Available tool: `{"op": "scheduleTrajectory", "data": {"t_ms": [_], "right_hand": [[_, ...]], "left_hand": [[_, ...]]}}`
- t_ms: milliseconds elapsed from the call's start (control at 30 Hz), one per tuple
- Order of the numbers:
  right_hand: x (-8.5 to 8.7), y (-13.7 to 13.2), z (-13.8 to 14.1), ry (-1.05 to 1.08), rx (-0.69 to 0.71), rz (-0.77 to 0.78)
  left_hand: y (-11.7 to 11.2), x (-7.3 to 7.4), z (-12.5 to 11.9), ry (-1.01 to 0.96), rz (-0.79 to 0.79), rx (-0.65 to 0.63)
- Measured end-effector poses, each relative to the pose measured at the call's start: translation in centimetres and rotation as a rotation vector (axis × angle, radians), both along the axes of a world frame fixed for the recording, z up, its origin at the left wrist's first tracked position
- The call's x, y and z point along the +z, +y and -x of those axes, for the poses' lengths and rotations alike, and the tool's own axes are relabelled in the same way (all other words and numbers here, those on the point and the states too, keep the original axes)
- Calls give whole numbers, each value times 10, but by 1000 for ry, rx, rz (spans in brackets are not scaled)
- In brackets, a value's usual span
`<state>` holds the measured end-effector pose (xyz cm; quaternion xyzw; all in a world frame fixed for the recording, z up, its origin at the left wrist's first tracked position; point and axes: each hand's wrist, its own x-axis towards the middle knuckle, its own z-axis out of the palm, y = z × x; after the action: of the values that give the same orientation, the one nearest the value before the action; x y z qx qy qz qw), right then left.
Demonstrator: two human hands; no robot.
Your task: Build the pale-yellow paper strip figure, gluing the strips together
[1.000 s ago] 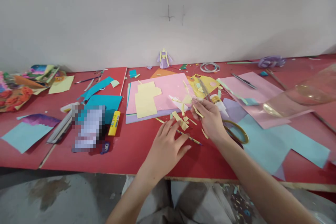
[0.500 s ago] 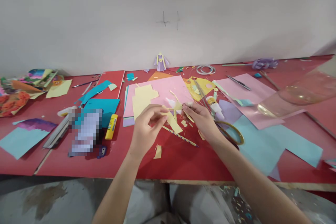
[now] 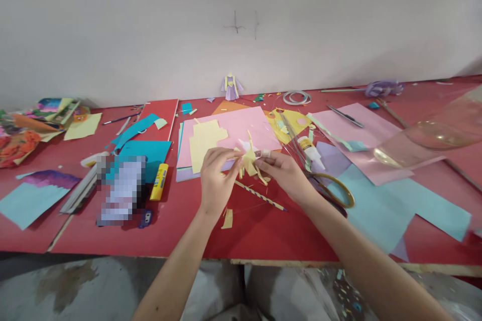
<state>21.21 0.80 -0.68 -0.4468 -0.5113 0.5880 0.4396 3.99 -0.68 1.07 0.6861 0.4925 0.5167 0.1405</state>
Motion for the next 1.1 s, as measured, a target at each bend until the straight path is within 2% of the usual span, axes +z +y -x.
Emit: {"op": "scheduleTrajectory", "data": {"t_ms": [100,233,367,467,600,800,1000,1100], "right_hand": [[-2,-1,1,10,88,-16],[-2,-2,2,-7,139,-26],[0,-4,3,-33,139,-58],[1,-5,3,-15,174,-63],[1,-6,3,-26,181,-59],[7,-7,1,-53,168,-38],[10,-8,2,-5,45,52],[9,-7,3,-5,65,24]], "left_hand": [[2,-3,1,-150,65,-3],[4,-11,1,-448,329,-62],[5,-14,-1,-520,447,-76],[4,-14,-4,-482,423,-80],[1,-14,-5,-391,311,-78],[0,-15,-4,-385,218,-44],[1,-15,-2,-355,122,-38],[1,-15,-3,-306,93,-43]]}}
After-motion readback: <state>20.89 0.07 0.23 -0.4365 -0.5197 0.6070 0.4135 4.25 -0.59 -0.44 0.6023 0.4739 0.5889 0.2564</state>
